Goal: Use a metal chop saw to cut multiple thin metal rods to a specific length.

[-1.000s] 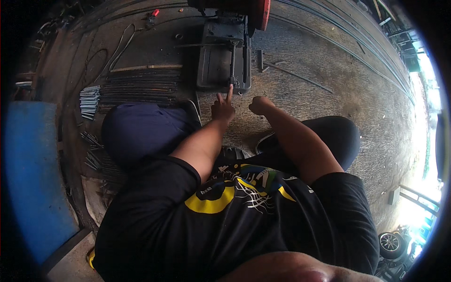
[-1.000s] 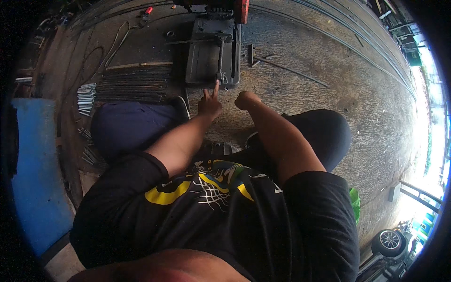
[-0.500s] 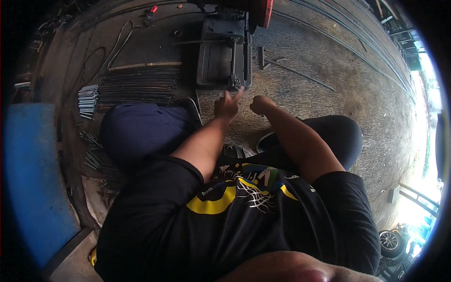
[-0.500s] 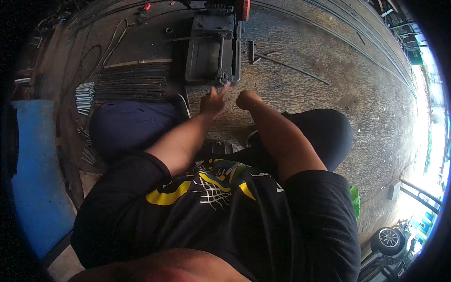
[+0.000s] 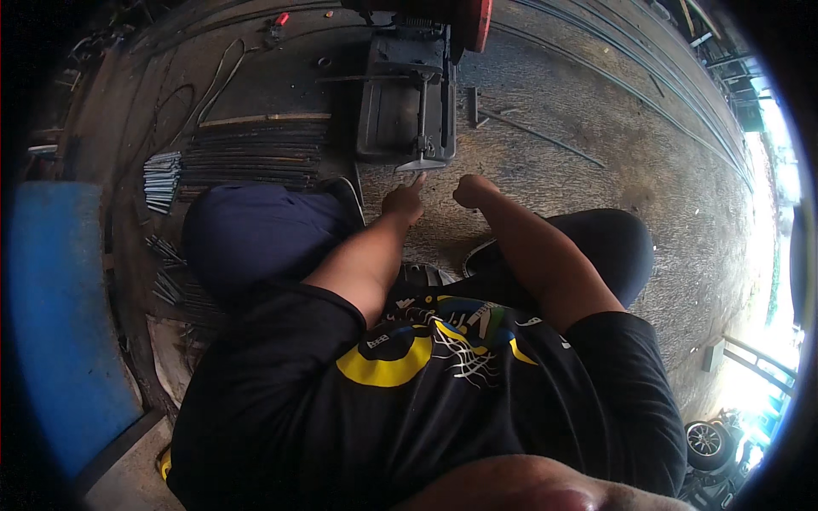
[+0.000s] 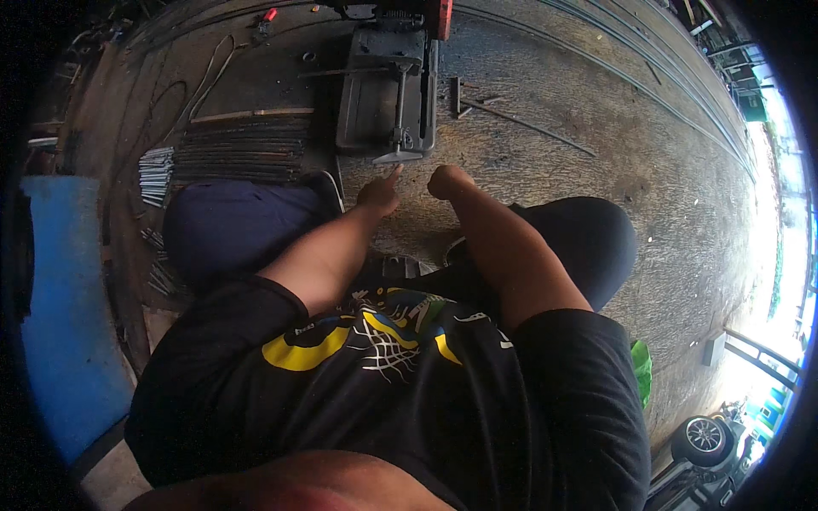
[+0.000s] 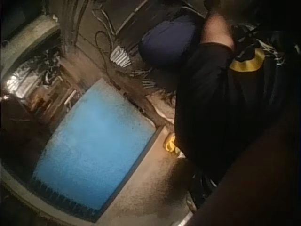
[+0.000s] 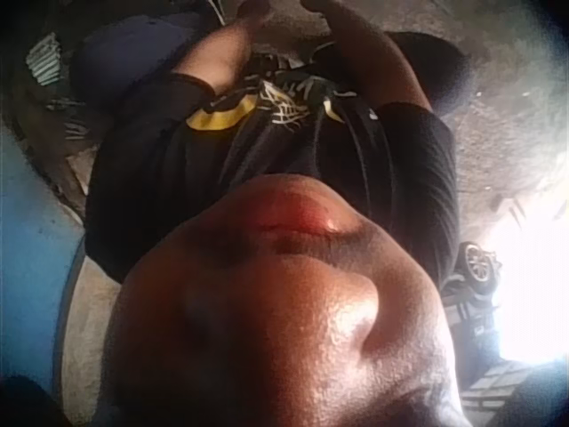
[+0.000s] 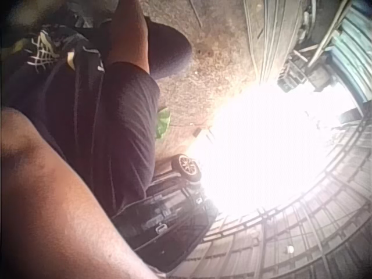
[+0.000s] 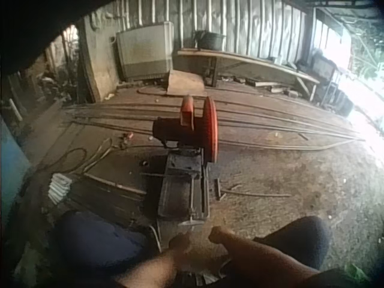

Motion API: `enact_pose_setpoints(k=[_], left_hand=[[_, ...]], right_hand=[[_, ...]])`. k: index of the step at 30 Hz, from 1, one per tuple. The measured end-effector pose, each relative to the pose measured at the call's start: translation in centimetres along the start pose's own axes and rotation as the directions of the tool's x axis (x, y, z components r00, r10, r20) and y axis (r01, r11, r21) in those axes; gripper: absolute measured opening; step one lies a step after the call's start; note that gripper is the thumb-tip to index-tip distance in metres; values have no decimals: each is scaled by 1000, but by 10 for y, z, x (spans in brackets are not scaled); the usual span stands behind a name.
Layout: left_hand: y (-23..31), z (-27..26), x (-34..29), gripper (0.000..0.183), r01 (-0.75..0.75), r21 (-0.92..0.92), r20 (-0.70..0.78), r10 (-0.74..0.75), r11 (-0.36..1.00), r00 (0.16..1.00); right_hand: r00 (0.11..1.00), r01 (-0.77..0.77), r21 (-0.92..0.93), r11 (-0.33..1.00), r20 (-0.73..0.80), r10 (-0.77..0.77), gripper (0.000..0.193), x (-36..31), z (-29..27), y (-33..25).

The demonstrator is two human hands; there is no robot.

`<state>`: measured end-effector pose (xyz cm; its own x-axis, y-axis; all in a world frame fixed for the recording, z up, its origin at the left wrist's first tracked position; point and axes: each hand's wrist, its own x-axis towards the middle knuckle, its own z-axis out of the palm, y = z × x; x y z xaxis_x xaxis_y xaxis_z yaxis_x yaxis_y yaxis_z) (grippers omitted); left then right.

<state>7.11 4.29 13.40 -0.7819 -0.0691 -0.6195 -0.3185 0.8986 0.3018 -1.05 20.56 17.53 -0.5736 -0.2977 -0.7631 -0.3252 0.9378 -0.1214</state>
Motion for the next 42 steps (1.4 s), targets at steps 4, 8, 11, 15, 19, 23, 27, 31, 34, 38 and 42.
enact_pose_setpoints(k=[4, 8, 11, 15, 19, 23, 27, 31, 34, 38, 42], left_hand=[[8, -5, -11, 76, -146, 137, -62, 155, 980, 986], [13, -2, -10, 77, -174, 199, -182, 211, 964, 961], [6, 6, 5, 77, -151, 141, -265, 185, 978, 946], [-21, 21, 38, 46, 242, -327, 160, -199, 913, 967], [-25, 28, 44, 30, 71, -99, 497, -13, 993, 868], [7, 17, 13, 50, -149, -324, -76, 131, 934, 988], [12, -2, -1, 64, -222, -110, -166, 203, 969, 965], [-5, 5, 21, 53, 148, -313, -196, -216, 938, 957], [-38, 31, 21, 35, 407, -447, 234, -335, 796, 913], [-31, 41, 54, 32, -275, 225, 192, 234, 935, 953], [-33, 23, 68, 19, 183, -815, -12, -332, 550, 943]], right_hand=[[994, -81, 154, 985, -62, 91, 41, 11, 5, 4], [996, -79, 124, 989, -33, 84, 42, 11, 6, 1], [998, -40, 143, 989, -47, 47, 42, 5, 1, 0], [990, 137, -163, 977, 38, -132, 41, -2, -6, -3], [991, 21, -33, 999, -135, -26, 39, -4, 6, -7], [956, 232, 136, 963, -215, -199, 31, 6, 13, -7], [963, 236, 524, 819, -240, -124, 31, 22, 16, -1], [961, 212, 491, 845, -260, -91, 32, 38, 23, 9], [930, 308, 304, 902, -297, -218, 31, 45, 28, 13], [948, 285, 334, 898, -236, -213, 33, 37, 25, 10], [707, 660, 344, 667, -586, -397, 33, 17, 4, 19]])
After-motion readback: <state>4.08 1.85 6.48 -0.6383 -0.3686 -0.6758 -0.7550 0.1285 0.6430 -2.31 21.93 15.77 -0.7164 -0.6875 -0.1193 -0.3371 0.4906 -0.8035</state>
